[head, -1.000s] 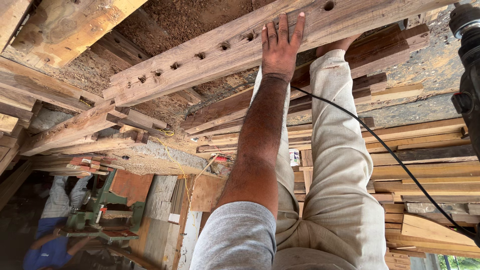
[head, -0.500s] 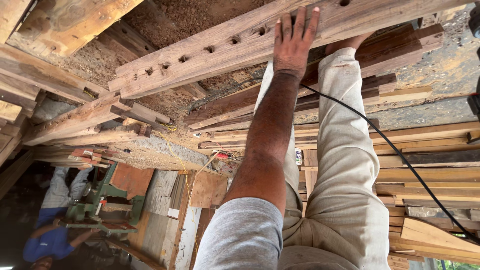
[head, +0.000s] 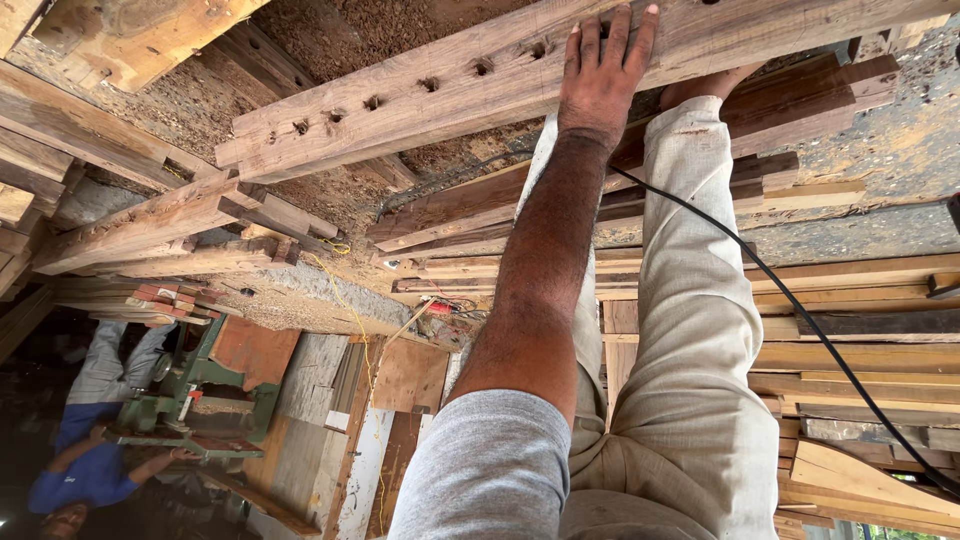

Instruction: The person uses a corded drill to make holes in a wooden plank while standing on a wooden structure. They reposition the plank and continue drilling multiple holes in sequence.

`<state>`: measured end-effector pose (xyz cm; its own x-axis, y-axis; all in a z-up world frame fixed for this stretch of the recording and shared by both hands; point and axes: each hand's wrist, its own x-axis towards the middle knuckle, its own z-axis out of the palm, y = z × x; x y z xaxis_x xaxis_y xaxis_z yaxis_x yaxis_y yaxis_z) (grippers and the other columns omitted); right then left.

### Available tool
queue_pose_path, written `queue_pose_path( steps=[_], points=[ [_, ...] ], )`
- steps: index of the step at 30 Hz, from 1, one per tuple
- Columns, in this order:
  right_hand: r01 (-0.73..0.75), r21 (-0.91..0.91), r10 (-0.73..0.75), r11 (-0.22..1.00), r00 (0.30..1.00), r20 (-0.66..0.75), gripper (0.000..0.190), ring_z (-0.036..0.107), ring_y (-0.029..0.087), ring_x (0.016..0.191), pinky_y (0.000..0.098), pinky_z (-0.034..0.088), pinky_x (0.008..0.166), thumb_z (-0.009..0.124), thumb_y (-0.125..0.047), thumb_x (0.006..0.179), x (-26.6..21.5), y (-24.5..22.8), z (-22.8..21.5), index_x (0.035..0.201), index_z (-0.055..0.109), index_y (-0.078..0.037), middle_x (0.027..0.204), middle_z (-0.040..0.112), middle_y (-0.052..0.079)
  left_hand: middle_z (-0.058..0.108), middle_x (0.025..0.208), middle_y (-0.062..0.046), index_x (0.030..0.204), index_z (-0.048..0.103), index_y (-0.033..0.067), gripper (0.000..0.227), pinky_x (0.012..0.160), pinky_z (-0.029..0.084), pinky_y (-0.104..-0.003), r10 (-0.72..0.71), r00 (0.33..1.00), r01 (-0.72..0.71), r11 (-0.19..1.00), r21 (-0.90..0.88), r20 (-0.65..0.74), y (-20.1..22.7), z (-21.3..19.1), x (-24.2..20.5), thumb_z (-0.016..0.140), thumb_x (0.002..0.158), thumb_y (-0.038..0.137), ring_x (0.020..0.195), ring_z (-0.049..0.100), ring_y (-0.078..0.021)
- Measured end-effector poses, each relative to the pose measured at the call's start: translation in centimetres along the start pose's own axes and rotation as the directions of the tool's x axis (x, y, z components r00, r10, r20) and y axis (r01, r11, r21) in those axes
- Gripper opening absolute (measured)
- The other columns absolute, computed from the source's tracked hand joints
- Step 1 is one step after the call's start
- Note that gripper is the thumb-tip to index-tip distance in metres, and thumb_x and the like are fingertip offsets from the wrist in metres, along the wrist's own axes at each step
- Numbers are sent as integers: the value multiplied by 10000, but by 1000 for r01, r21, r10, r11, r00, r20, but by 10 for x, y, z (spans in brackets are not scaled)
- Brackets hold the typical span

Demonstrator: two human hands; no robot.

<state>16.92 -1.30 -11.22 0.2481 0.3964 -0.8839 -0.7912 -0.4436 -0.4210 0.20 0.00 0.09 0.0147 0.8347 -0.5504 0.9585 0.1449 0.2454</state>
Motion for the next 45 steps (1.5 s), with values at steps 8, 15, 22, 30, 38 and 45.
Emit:
queue_pose_path(
  steps=[8,15,22,30,38,45],
  points=[
    [1,-23,-1,1000,1000,-22,949,445,443,1476,623,541,1175,317,-768,890,-4,5,-14,1582,154,-139,1567,365,247,356,1629,-120,1619,163,244,934,1289,380,-575,14,1000,-14,1000,-9,21,-4,2,4,743,913,47,1469,460,-390],
    [38,-38,-39,999,999,-21,919,433,438,1494,617,524,1205,342,-737,909,-2,5,-16,1588,120,-158,1586,355,237,346,1638,-146,1611,160,270,956,1296,349,-570,11,991,-17,999,46,130,-5,1,8,745,892,38,1492,431,-389],
    [79,-52,-80,996,997,-20,895,422,432,1511,611,507,1235,367,-706,928,-5,3,-16,1594,86,-178,1604,345,227,352,1634,-141,1605,181,281,907,1300,339,-586,2,990,-3,1000,6,142,-6,1,12,715,915,34,1521,390,-385],
    [122,-152,-128,981,991,-32,898,415,414,1476,618,484,1180,360,-719,884,-6,0,-11,1565,18,-245,1580,322,188,324,1653,-140,1596,222,294,857,1294,323,-567,-4,972,-6,999,43,235,-7,-8,20,675,922,18,1520,378,-373],
    [111,-90,-116,990,991,-62,859,487,435,1457,584,501,1174,384,-671,924,-6,1,-13,1573,69,-205,1569,374,227,405,1612,-144,1610,243,253,784,1292,352,-572,11,991,-11,1000,-1,135,-10,3,13,697,993,86,1507,436,-375],
    [130,-85,-133,988,990,-38,861,485,406,1464,564,505,1177,391,-673,937,-11,-5,-4,1583,92,-189,1573,392,209,481,1545,-157,1542,300,230,783,1272,367,-579,14,996,-15,1000,13,91,-8,1,11,722,896,102,1447,495,-377]
  ],
)
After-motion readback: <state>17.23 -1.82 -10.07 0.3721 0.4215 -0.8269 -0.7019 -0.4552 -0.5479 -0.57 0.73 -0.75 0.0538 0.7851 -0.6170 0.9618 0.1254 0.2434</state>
